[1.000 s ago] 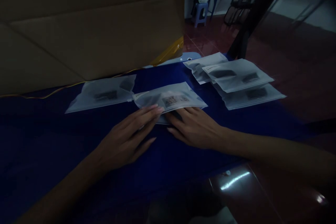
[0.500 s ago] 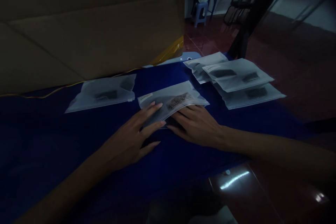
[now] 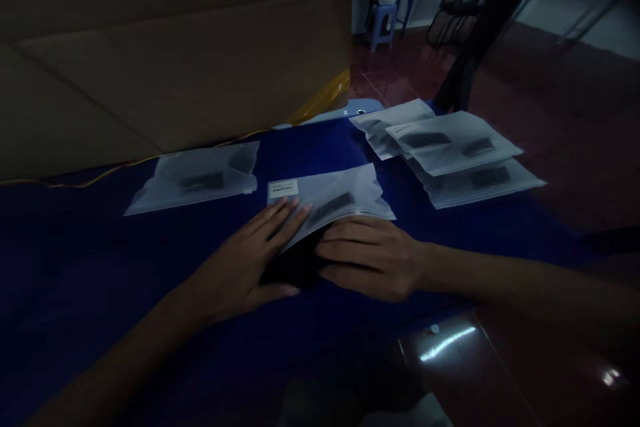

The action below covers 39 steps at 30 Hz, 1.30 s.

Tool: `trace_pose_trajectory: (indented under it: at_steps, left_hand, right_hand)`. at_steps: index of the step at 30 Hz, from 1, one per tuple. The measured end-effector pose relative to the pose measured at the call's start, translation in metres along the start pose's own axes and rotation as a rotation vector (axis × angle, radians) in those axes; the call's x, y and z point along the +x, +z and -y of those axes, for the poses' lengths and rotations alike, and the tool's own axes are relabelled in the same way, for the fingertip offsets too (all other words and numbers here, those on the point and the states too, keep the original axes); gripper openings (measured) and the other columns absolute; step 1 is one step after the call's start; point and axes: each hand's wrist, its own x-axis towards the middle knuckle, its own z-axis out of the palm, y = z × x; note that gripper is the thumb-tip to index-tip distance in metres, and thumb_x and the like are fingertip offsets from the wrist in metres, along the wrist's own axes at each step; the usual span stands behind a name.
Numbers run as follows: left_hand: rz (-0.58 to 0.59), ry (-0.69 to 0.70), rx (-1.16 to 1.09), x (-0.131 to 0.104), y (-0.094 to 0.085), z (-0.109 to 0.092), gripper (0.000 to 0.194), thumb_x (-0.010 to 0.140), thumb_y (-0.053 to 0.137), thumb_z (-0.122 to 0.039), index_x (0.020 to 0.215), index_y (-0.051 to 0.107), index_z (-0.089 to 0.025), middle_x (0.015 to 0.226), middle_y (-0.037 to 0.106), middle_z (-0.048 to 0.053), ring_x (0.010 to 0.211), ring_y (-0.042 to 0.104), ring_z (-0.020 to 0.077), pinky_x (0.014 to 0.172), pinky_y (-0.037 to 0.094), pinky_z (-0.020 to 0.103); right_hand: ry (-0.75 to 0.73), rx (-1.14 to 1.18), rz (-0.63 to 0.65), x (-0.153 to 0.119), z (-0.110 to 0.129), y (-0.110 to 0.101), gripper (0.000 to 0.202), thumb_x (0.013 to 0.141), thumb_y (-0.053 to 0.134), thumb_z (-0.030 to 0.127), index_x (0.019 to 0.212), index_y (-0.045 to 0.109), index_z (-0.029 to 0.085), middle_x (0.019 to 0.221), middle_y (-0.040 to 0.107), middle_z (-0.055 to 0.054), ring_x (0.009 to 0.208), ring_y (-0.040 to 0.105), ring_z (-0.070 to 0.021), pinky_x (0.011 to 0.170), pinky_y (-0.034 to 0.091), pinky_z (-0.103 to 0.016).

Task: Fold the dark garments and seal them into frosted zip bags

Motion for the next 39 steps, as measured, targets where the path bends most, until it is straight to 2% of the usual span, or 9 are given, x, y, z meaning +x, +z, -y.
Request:
trace_pose_trajectory:
  at_steps: [5,9,15,19,23,28,31,35,39]
  left_hand:
    - [0.027,0.019,0.028,0.000,0.001,0.002,0.112,0.095,0.048,-0.084,0.173,-0.002,-0.022,0.179,0.005,0.018,0.164,0.014,0.0467,0.130,0.025,0.067]
    - [0.010,0.015,0.063,0.000,0.004,0.006,0.112,0.095,0.051,-0.082,0.173,-0.004,-0.023,0.179,0.006,0.020,0.163,0.013,0.0489,0.127,0.028,0.070]
    - [-0.211,-0.041,0.231,0.002,0.005,0.003,0.077,0.111,0.047,-0.046,0.173,0.006,-0.024,0.170,0.039,0.018,0.157,0.038,0.0369,0.124,0.043,0.056]
    - [-0.236,-0.075,0.249,0.000,0.004,-0.004,0.073,0.112,0.043,-0.048,0.173,0.012,-0.022,0.159,0.054,0.017,0.145,0.056,0.0319,0.119,0.050,0.049]
    - [-0.149,-0.066,0.182,-0.005,0.003,0.001,0.079,0.112,0.032,-0.060,0.173,0.003,-0.020,0.170,0.039,0.016,0.154,0.045,0.0330,0.124,0.044,0.051]
    - [-0.076,-0.125,0.109,-0.008,0.005,0.009,0.098,0.100,0.021,-0.084,0.173,0.009,-0.020,0.177,0.020,0.016,0.162,0.026,0.0392,0.131,0.027,0.060]
    - [-0.089,-0.203,0.059,-0.007,0.010,0.012,0.093,0.102,0.016,-0.082,0.173,0.009,-0.022,0.179,0.013,0.014,0.164,0.018,0.0404,0.131,0.024,0.063]
    - [-0.171,-0.292,-0.023,-0.005,0.014,0.014,0.078,0.108,0.016,-0.071,0.173,0.011,-0.027,0.181,0.008,0.011,0.165,0.016,0.0382,0.130,0.030,0.061]
    - [-0.232,-0.357,-0.055,-0.005,0.011,0.015,0.069,0.112,0.015,-0.061,0.172,0.017,-0.026,0.178,0.024,0.012,0.161,0.030,0.0351,0.129,0.034,0.059]
  right_hand:
    - [-0.115,0.104,-0.065,0.002,0.004,0.001,0.019,0.097,0.067,0.011,0.083,0.077,0.017,0.091,0.082,-0.004,0.090,0.076,-0.0171,0.083,0.065,-0.031]
    - [-0.073,0.050,0.021,0.001,0.002,-0.001,0.020,0.102,0.062,0.012,0.089,0.077,0.017,0.096,0.081,-0.005,0.093,0.074,-0.0169,0.085,0.063,-0.031]
    - [0.157,-0.213,0.201,-0.006,-0.012,-0.002,0.021,0.104,0.053,0.006,0.104,0.074,0.012,0.116,0.078,-0.012,0.113,0.071,-0.0232,0.103,0.061,-0.041]
    - [0.178,-0.214,0.201,-0.009,-0.018,-0.003,0.022,0.103,0.053,0.006,0.103,0.074,0.011,0.117,0.078,-0.012,0.115,0.071,-0.0226,0.111,0.057,-0.043]
    - [0.023,-0.068,0.098,-0.006,-0.012,-0.003,0.010,0.097,0.066,0.007,0.096,0.075,0.011,0.104,0.079,-0.010,0.098,0.073,-0.0192,0.096,0.061,-0.036]
    - [-0.125,0.108,0.042,-0.001,0.001,-0.002,0.013,0.095,0.066,0.015,0.088,0.076,0.013,0.094,0.076,-0.008,0.085,0.069,-0.0175,0.078,0.058,-0.031]
    - [-0.079,0.163,0.098,-0.001,0.003,-0.005,0.023,0.097,0.059,0.025,0.098,0.078,0.011,0.099,0.076,-0.011,0.088,0.069,-0.0204,0.077,0.058,-0.033]
    - [0.041,0.155,0.153,-0.001,-0.001,-0.009,0.029,0.099,0.054,0.024,0.111,0.075,0.008,0.110,0.077,-0.014,0.097,0.070,-0.0225,0.082,0.058,-0.037]
    - [0.159,0.091,0.174,-0.002,-0.008,-0.013,0.037,0.101,0.052,0.027,0.125,0.071,0.006,0.120,0.076,-0.017,0.105,0.070,-0.0264,0.088,0.058,-0.044]
